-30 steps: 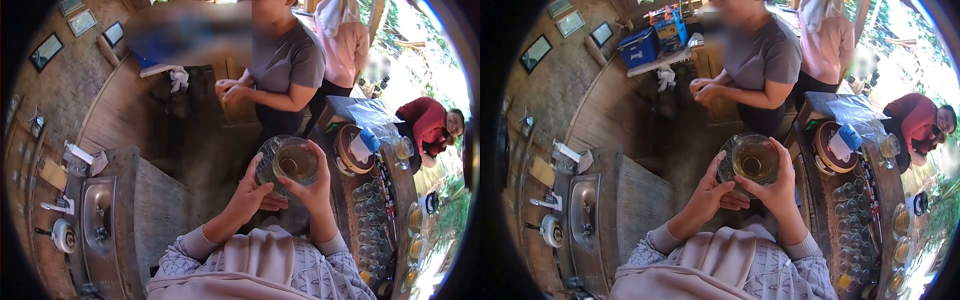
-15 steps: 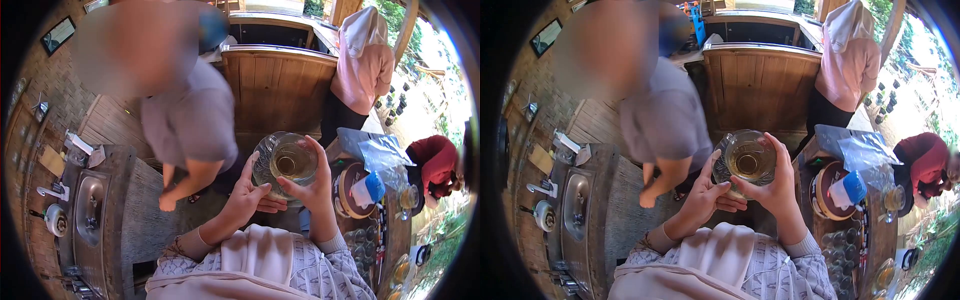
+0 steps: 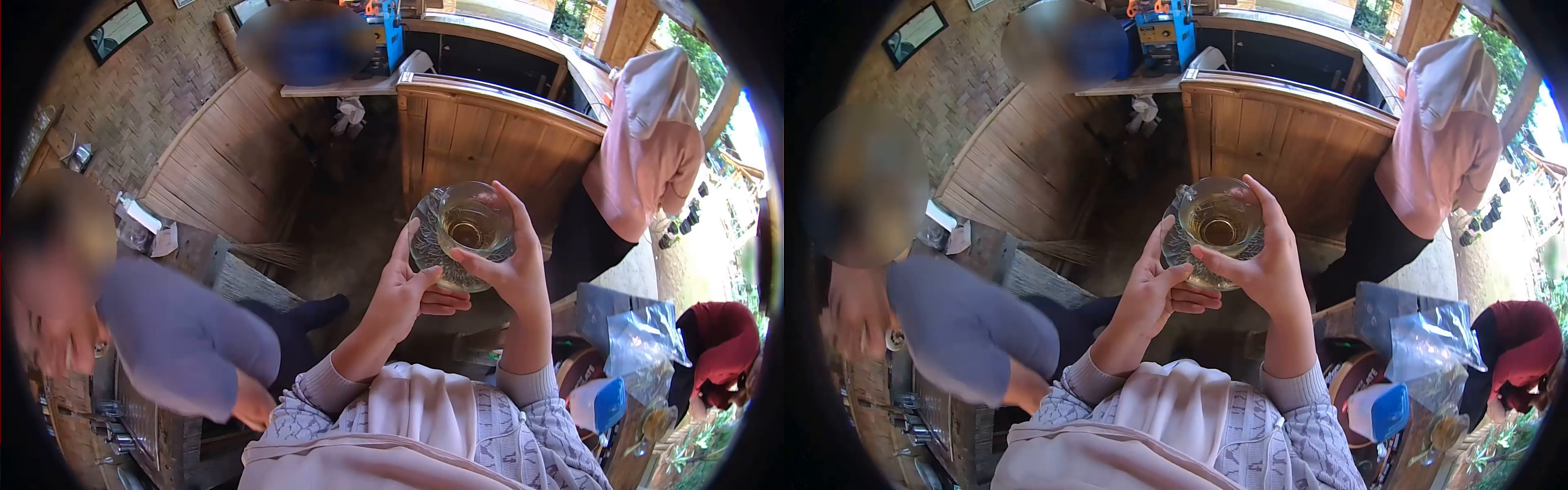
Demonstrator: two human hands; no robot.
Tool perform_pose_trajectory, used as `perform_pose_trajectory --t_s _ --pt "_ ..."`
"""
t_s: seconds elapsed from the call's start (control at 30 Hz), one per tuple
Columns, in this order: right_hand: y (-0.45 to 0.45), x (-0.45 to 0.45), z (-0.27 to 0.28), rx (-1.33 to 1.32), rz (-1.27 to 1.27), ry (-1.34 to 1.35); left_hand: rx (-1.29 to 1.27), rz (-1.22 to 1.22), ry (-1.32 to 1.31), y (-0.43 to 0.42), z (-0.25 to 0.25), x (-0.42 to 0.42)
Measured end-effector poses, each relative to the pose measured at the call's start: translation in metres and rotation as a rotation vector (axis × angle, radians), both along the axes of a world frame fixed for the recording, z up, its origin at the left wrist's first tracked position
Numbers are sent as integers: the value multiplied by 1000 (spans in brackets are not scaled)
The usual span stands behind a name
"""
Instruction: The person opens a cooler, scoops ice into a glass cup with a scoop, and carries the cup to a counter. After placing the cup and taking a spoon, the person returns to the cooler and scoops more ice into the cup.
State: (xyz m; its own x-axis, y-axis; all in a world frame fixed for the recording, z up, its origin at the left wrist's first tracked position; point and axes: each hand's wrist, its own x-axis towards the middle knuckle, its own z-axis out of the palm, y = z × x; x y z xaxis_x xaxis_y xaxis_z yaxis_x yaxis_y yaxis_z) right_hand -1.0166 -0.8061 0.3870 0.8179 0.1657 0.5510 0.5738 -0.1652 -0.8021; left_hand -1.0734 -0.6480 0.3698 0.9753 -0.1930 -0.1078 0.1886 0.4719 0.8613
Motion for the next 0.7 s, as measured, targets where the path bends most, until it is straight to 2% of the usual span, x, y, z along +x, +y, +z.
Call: perform_pose_trajectory --t_s 0.1,0.17,0.7 --pt "14 34 -1 -23 20 -32 10 33 38 11 2 29" --pt "27 51 -2 113 75 37 -2 54 22 20 -1 47" --pt "163 225 3 104 115 -13 71 22 -13 162 17 219"
